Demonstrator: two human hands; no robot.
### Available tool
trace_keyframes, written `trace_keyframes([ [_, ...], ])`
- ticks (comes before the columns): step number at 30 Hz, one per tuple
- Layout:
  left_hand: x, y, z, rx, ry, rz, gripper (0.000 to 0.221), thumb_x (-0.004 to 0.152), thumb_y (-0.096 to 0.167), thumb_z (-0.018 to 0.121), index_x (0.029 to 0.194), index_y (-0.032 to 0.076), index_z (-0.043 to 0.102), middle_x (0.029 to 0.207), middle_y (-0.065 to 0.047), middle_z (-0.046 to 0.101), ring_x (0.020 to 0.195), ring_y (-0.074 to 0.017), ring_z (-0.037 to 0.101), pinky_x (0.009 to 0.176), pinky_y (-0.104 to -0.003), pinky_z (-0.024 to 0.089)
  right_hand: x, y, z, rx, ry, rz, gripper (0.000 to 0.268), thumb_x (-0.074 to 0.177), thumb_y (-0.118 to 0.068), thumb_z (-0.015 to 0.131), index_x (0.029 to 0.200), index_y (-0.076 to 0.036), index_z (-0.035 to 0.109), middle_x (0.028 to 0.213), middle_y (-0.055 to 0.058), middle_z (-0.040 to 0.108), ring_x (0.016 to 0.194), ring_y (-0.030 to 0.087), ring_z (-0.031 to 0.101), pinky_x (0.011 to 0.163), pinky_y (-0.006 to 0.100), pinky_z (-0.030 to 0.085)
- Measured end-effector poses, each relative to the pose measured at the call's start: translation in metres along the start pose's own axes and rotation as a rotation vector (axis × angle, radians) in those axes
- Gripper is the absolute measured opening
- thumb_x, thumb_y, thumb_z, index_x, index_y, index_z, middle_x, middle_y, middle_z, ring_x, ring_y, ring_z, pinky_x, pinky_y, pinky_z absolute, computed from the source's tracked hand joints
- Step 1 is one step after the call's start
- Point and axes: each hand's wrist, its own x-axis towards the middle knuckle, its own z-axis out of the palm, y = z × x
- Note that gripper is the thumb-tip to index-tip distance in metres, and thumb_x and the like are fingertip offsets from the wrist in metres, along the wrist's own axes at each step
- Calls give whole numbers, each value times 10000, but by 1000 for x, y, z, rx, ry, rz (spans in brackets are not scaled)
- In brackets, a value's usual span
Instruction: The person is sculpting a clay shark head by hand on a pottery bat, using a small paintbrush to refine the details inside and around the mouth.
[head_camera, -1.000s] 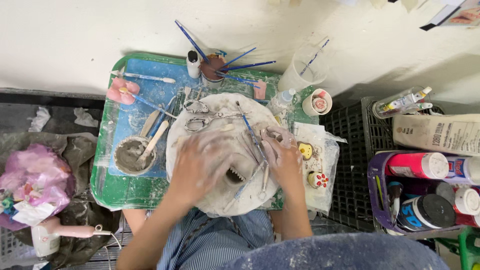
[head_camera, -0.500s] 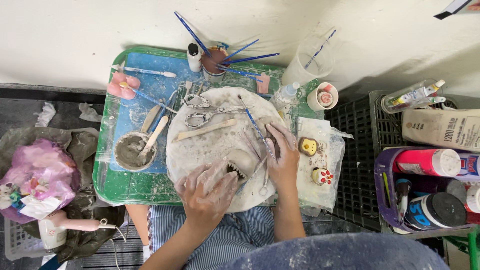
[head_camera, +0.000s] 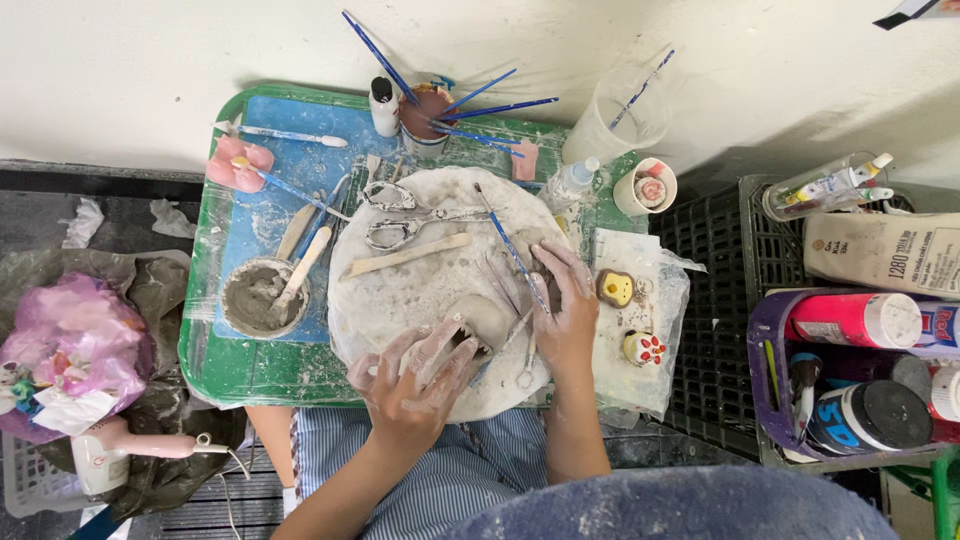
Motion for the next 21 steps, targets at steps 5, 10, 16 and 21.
trace_keyframes([
  [5,5,0,-4,40,10,52,316,852,290,801,1160,219,787,1264,8,713,1090,-250,649,947,-436,285,-1,2,1,4,0,-6,329,927,-73,688,1255,-78,686,1289,127,683,1207,331,658,1052,399,503],
  [10,10,3,-7,98,19,79,293,853,282,801,1143,240,807,1271,39,714,1063,-225,653,944,-417,305,-1,5,2,5,3,-7,337,917,-57,689,1253,-79,686,1289,121,686,1208,325,660,1052,397,506],
  [16,10,2,-7,57,24,86,283,836,277,803,1114,222,806,1273,70,714,1055,-204,671,932,-410,301,0,5,1,4,1,-9,336,919,-68,691,1254,-79,685,1288,123,684,1206,327,658,1050,400,504],
  [21,13,-1,-5,31,25,89,267,821,267,820,1072,182,791,1250,41,711,1042,-239,663,902,-432,365,0,4,1,2,0,-4,333,922,-82,694,1255,-82,689,1290,124,683,1206,333,656,1050,404,505],
])
